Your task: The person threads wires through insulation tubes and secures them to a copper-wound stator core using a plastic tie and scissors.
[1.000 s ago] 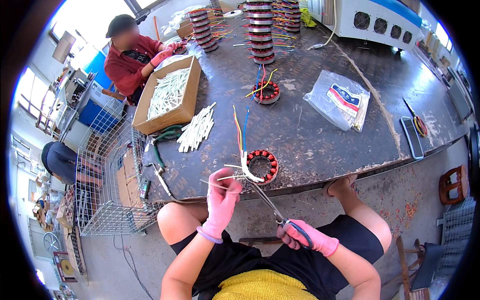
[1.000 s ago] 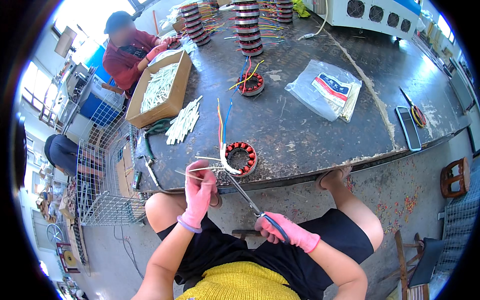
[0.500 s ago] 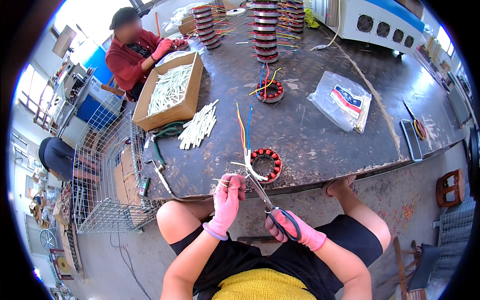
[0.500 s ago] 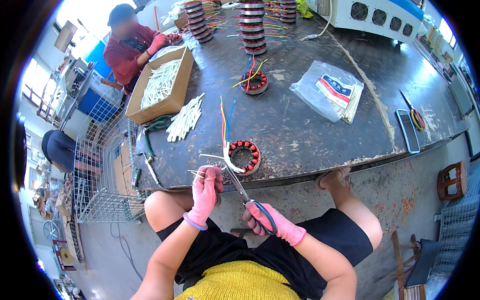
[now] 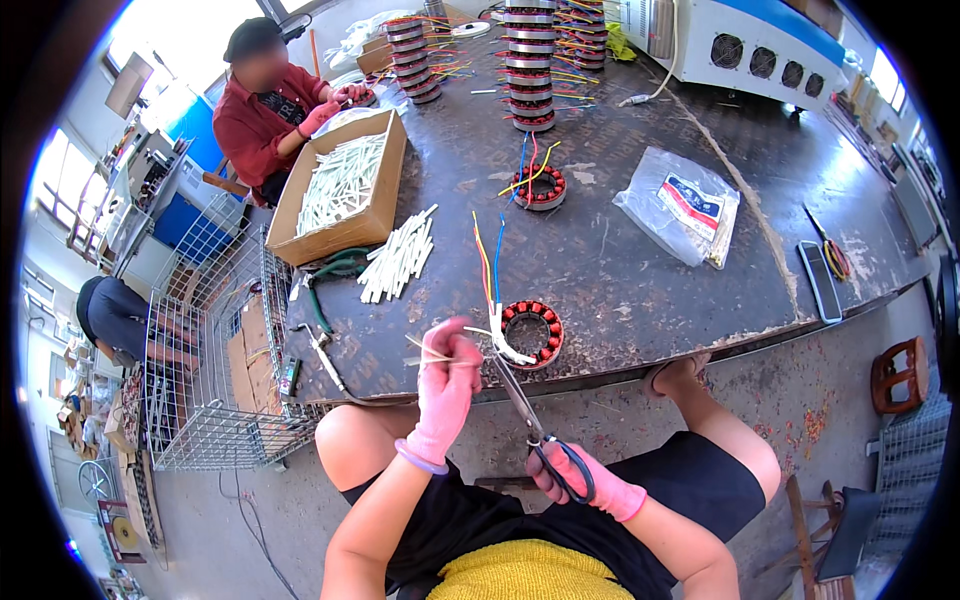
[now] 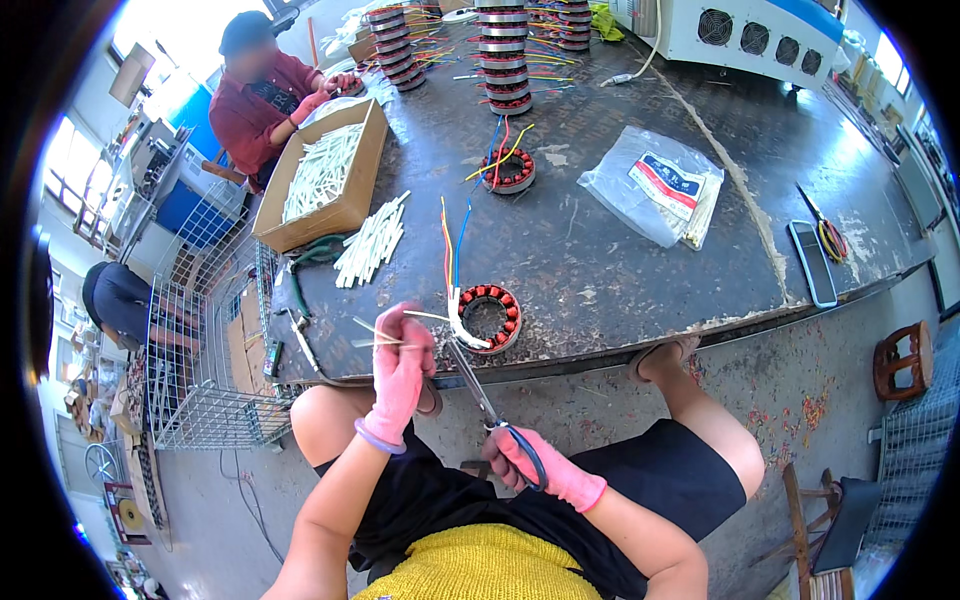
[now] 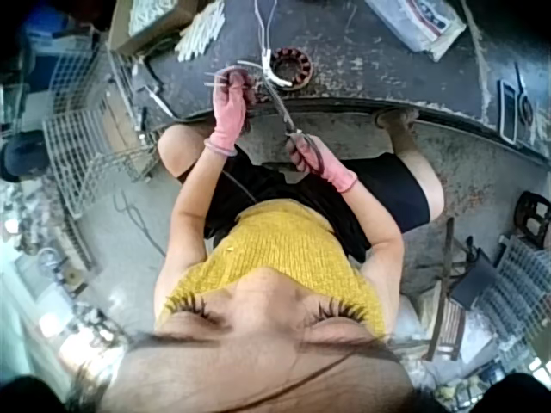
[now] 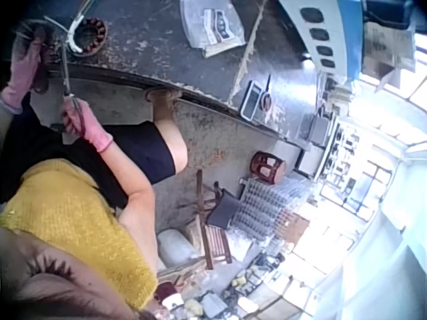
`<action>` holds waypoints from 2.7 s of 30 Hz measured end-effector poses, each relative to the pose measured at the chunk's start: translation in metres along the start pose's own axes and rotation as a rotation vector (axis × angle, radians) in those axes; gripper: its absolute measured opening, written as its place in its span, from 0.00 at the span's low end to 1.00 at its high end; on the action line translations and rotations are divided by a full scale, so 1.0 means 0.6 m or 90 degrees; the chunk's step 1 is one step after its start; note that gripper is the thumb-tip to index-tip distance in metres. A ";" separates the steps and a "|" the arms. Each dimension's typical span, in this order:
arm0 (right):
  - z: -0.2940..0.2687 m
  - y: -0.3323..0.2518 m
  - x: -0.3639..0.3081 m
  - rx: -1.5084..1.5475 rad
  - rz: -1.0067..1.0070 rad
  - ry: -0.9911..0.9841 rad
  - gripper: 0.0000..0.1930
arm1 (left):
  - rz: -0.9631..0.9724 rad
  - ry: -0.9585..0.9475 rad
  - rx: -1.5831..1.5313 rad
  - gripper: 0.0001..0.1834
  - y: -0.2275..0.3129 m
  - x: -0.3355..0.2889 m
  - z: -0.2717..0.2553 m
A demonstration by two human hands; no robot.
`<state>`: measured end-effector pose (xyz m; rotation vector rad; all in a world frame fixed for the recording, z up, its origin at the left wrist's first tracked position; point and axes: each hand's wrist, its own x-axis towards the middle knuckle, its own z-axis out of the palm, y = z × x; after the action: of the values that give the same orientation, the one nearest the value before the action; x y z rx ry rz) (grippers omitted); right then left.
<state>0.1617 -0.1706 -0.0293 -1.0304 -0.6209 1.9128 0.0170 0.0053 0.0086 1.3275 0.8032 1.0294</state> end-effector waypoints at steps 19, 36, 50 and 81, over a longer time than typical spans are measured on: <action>0.062 0.011 0.049 0.131 -0.026 0.047 0.33 | -0.149 0.051 -0.142 0.16 -0.035 0.019 -0.009; 0.071 0.000 0.096 0.196 -0.017 0.129 0.33 | -0.156 0.038 -0.129 0.15 -0.033 0.020 -0.011; 0.078 -0.020 0.093 0.127 -0.018 0.160 0.35 | -0.142 0.029 -0.146 0.16 -0.041 0.020 -0.012; -0.438 -0.248 -0.230 -0.909 -0.045 1.064 0.24 | -0.105 0.084 -0.196 0.20 0.026 0.016 -0.065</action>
<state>0.4911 -0.2050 -0.0034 -2.7226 -0.8026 -0.2523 -0.0174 0.0281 0.0209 0.9251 0.8019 1.0684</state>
